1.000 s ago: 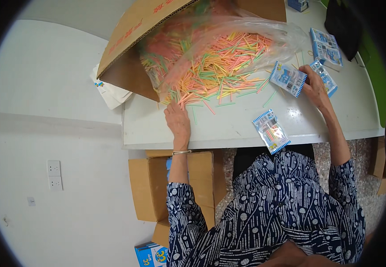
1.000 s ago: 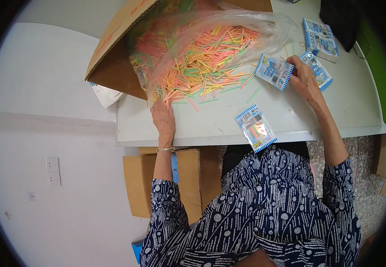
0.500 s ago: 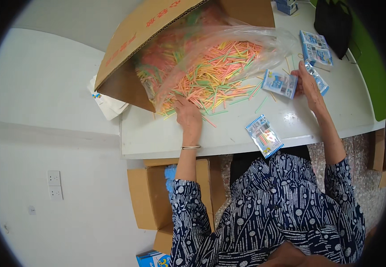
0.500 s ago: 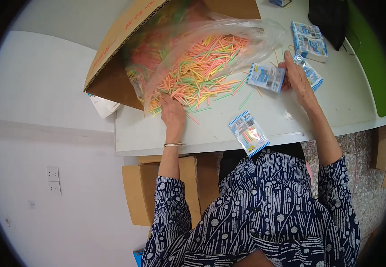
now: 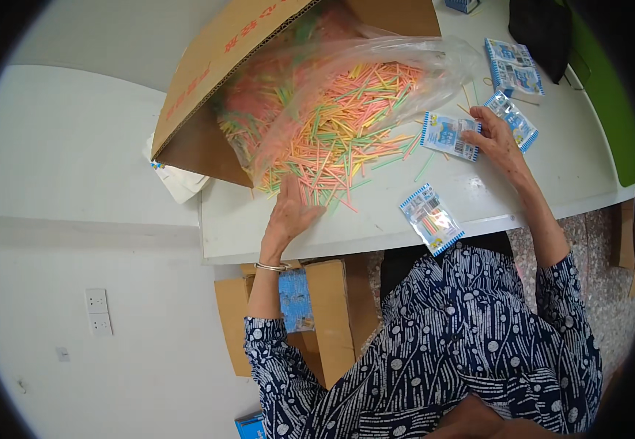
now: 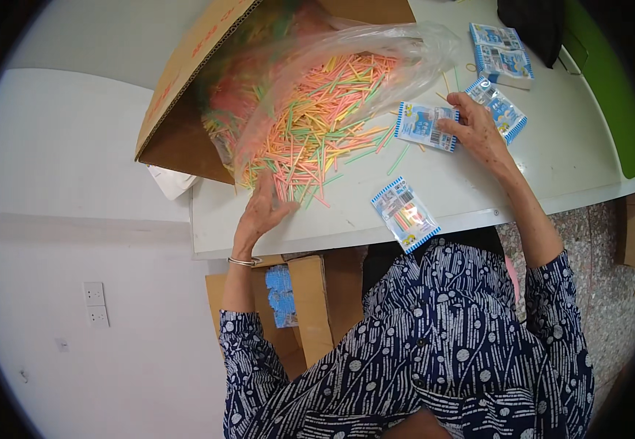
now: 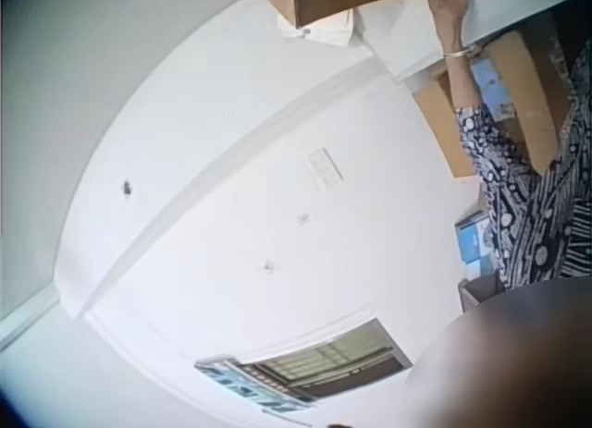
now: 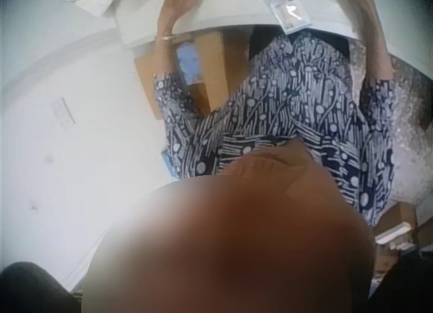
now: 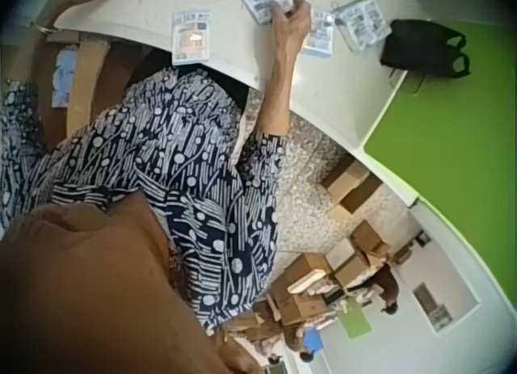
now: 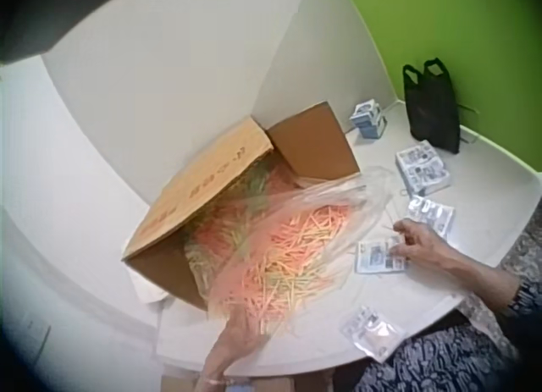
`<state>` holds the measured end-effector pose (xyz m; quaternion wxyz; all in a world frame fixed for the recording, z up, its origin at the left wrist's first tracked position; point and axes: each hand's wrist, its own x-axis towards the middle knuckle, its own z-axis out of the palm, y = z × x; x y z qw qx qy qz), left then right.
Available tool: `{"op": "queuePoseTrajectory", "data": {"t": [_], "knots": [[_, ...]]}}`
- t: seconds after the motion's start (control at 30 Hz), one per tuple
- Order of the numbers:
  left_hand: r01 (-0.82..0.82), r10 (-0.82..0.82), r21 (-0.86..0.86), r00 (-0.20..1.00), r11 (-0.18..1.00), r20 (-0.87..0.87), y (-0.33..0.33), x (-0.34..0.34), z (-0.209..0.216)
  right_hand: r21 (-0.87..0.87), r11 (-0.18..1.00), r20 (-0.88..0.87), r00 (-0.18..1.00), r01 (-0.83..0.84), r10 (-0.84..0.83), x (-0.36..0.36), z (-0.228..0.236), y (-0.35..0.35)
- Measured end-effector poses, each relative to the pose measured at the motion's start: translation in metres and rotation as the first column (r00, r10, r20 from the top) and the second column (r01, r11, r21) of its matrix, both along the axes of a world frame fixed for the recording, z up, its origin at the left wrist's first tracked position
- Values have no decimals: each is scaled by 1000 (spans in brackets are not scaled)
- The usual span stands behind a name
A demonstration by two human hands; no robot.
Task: Pack small colorful plastic toy sticks into individual blue plastic packets.
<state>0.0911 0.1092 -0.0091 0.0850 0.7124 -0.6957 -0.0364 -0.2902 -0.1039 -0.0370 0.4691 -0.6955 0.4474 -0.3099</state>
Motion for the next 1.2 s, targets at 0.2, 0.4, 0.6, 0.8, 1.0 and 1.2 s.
{"op": "queuePoseTrajectory", "data": {"t": [0.2,0.4,0.6,0.8,1.0,1.2], "knots": [[-329,331,54,905,943,-267,1,-26,0,-55,997,18,999,48,-47,0,-7,0],[-437,451,-118,882,892,140,-8,-64,-11,-90,994,-7,998,58,-59,2,-4,3],[-442,444,-58,896,895,28,-22,-29,-32,-94,995,-22,999,37,-40,3,2,5],[-360,397,-225,906,905,147,-33,-25,-40,-100,994,-18,999,32,-34,3,1,4],[-244,336,-342,910,907,242,-39,-17,-40,-105,994,-37,999,28,-32,1,-3,1],[-263,207,-327,958,908,-197,-41,-16,-5,-75,997,-18,1000,25,-26,2,-2,0]]}}
